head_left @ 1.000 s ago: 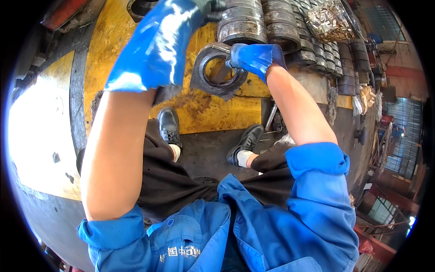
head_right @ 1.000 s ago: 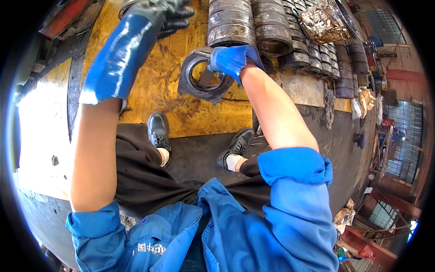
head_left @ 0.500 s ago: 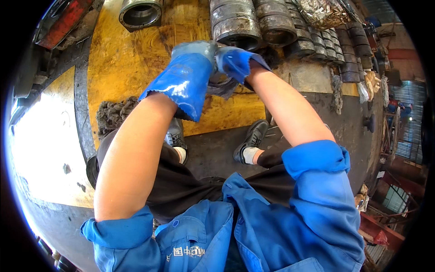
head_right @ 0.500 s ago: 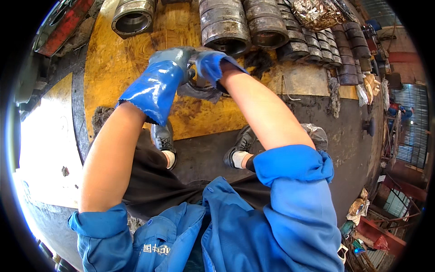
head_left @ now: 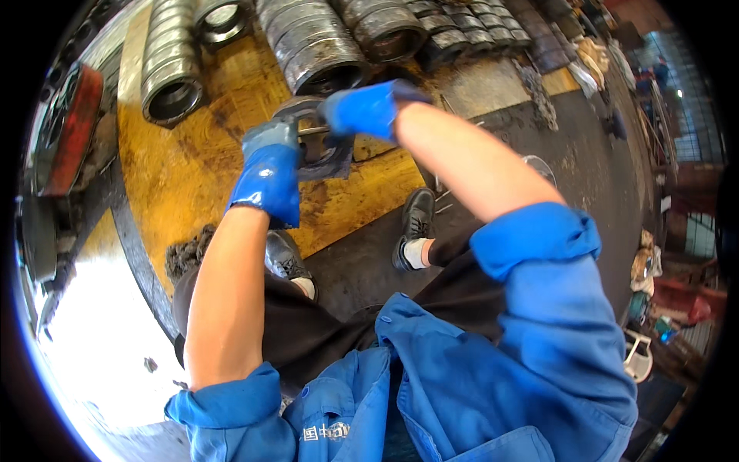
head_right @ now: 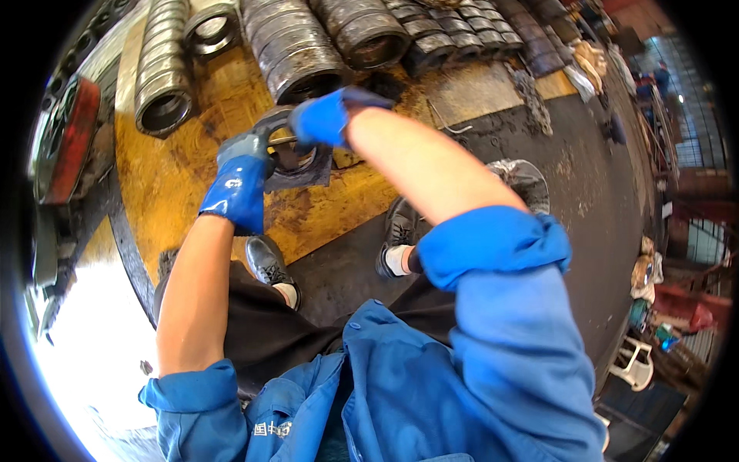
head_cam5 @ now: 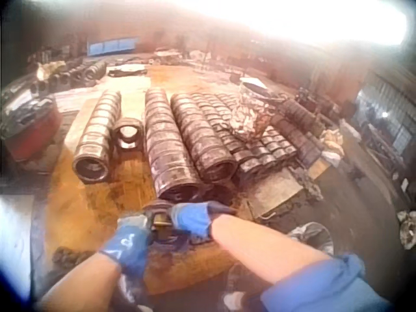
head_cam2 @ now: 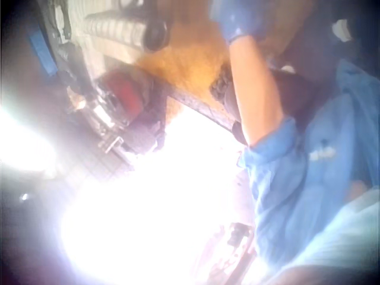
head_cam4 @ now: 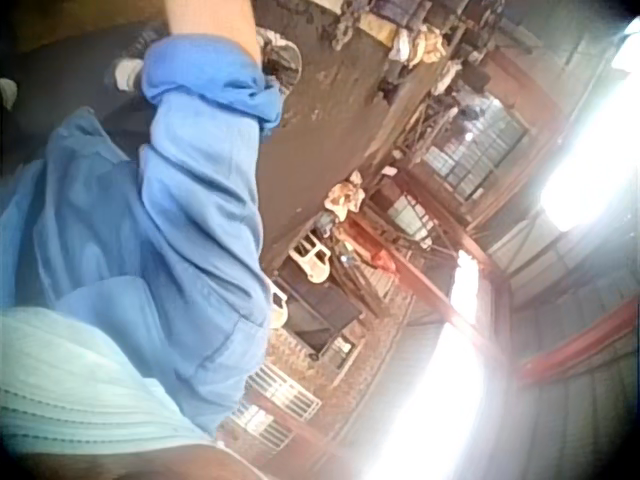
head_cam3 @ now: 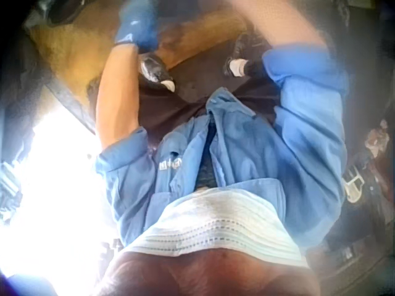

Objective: The person cleans grease and residue from metal rings using a metal scraper and a piece of cloth.

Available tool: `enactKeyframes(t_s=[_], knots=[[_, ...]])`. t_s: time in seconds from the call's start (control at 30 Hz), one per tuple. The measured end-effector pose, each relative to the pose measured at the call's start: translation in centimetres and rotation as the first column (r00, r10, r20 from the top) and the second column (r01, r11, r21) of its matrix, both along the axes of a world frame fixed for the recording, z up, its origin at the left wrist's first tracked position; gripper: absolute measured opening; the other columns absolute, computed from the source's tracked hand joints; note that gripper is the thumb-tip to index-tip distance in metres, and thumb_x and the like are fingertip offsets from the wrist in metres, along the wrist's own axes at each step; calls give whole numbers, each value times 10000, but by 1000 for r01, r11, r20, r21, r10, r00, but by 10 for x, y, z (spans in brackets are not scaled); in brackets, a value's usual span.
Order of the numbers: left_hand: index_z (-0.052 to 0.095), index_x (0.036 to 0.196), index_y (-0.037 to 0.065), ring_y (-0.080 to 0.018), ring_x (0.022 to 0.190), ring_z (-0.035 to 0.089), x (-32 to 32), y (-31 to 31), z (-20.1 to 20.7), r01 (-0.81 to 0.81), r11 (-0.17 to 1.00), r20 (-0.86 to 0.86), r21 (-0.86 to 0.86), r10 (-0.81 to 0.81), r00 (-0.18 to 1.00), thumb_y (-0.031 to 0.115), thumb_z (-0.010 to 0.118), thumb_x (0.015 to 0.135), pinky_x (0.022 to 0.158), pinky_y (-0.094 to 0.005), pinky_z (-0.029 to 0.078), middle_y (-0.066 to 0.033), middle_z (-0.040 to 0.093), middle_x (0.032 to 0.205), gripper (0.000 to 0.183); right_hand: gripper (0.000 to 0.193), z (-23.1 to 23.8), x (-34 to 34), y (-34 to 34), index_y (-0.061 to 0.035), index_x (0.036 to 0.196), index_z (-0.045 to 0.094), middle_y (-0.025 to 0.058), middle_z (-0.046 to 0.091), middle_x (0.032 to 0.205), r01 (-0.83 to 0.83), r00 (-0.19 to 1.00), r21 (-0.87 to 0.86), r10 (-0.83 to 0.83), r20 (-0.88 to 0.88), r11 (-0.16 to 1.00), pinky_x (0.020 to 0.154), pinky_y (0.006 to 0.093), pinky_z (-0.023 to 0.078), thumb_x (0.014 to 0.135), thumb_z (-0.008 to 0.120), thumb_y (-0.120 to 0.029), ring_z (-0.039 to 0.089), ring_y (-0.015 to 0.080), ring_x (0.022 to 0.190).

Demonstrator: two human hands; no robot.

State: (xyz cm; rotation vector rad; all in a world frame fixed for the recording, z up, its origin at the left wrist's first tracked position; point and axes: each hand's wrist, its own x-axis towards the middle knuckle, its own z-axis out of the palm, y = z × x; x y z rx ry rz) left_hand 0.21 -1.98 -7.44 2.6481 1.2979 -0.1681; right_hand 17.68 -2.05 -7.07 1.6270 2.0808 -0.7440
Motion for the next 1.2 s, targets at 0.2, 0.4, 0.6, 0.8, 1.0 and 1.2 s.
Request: enactKeyframes(t_s=[0.2, 0.4, 0.6, 0.8, 1.0, 1.2], knots=[[708, 988, 117, -299, 970, 662, 10, -3, 16, 42, 999, -280, -30, -49, 959, 213, 674, 772, 825, -396, 524, -141, 688, 1015, 239, 420, 41, 163, -42, -33, 1097, 654, 147, 704, 908, 323, 932, -118, -294, 213, 939, 715, 385, 544, 863, 623, -381, 679, 224, 767], [724, 930, 143, -300, 901, 674, 29, -6, 0, 87, 995, -220, -45, -95, 971, 245, 675, 770, 776, -394, 526, -110, 702, 937, 196, 294, -130, 296, -156, -65, 838, 731, 185, 694, 837, 401, 900, -14, -391, 192, 916, 672, 403, 521, 763, 639, -334, 660, 305, 721], [730, 903, 261, -287, 806, 674, 20, 3, -21, 33, 999, -195, 2, -32, 980, 314, 717, 736, 708, -417, 538, -66, 700, 858, 176, 304, -207, 210, -185, -58, 912, 732, 190, 699, 952, 858, 506, -1, -846, 170, 513, 765, 430, 540, 761, 692, -319, 688, 318, 887], [708, 941, 213, -272, 906, 657, 23, 1, -7, -4, 998, -125, -61, -4, 992, 245, 668, 770, 786, -408, 515, -62, 691, 928, 179, 337, -192, 211, -176, -55, 863, 738, 179, 704, 909, 790, 590, -22, -751, 295, 612, 749, 428, 553, 667, 758, -329, 684, 340, 895], [694, 862, 172, -285, 861, 660, 28, 1, -12, -23, 1000, -105, 12, 24, 994, 271, 691, 741, 744, -411, 520, -67, 688, 890, 156, 252, -231, 223, -203, -44, 826, 739, 192, 701, 856, 887, 403, 173, -900, 163, 429, 750, 443, 550, 674, 759, -245, 688, 358, 833], [691, 881, 184, -274, 907, 656, 32, 0, -29, 13, 1000, -66, -4, -13, 998, 273, 673, 754, 765, -397, 511, -51, 683, 915, 157, 243, -231, 220, -210, -27, 818, 723, 185, 697, 845, 894, 418, 108, -896, 147, 435, 742, 433, 547, 681, 770, -222, 688, 338, 810]])
